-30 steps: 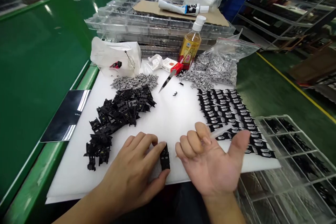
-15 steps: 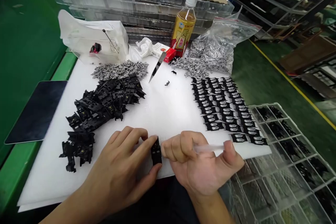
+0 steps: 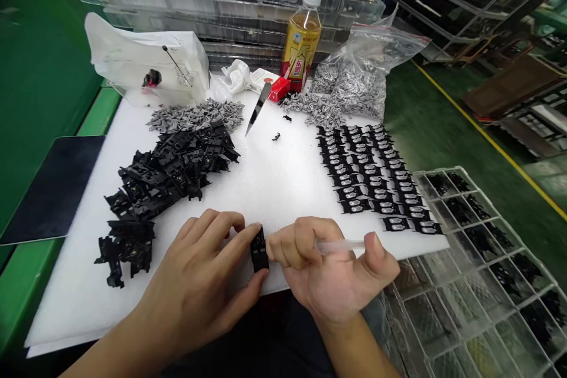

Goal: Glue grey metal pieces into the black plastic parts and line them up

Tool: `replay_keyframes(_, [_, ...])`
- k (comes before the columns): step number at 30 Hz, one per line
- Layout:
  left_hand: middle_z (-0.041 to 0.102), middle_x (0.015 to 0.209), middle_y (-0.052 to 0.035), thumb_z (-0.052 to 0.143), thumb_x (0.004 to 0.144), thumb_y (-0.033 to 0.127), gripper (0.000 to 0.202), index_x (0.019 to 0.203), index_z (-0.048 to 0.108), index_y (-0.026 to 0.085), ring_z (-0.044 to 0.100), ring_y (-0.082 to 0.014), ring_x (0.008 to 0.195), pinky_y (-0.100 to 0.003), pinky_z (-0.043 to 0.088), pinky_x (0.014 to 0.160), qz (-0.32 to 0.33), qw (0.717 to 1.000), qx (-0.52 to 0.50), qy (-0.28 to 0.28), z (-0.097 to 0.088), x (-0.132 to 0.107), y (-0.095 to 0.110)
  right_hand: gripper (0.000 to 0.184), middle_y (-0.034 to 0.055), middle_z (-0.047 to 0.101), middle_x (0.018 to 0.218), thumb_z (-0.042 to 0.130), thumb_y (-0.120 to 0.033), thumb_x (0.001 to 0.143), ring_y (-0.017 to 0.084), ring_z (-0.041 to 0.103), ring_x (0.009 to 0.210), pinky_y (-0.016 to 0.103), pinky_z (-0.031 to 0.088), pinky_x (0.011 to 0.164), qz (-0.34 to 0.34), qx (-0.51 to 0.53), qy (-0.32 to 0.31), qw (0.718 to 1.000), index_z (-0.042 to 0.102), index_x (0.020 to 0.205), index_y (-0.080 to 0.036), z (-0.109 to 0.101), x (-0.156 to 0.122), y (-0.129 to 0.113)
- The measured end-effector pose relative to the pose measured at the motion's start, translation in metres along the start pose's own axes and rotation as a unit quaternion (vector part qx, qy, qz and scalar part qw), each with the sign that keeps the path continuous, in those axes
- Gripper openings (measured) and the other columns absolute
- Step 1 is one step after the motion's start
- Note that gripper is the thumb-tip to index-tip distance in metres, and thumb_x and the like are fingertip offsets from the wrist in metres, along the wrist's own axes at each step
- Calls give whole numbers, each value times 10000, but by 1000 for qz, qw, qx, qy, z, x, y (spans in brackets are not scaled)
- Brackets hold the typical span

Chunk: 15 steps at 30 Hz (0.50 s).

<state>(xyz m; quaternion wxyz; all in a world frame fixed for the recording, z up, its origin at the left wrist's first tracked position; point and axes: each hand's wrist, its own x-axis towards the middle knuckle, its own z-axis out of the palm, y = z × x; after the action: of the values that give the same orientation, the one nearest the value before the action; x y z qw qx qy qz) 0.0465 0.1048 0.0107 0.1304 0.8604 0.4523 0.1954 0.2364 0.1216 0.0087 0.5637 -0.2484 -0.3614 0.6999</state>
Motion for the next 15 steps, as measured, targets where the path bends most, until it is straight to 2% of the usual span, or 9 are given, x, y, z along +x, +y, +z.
replay_keyframes(15, [620, 1147, -117, 599, 971, 358, 347, 1258, 622, 163, 558, -307, 1014, -477, 461, 791, 1, 1000, 3, 3, 0, 0, 0, 625, -64, 186, 532, 360, -849, 847, 148, 208, 491, 372, 267, 569, -11, 0, 2, 1000, 367, 638, -259, -1, -3, 1])
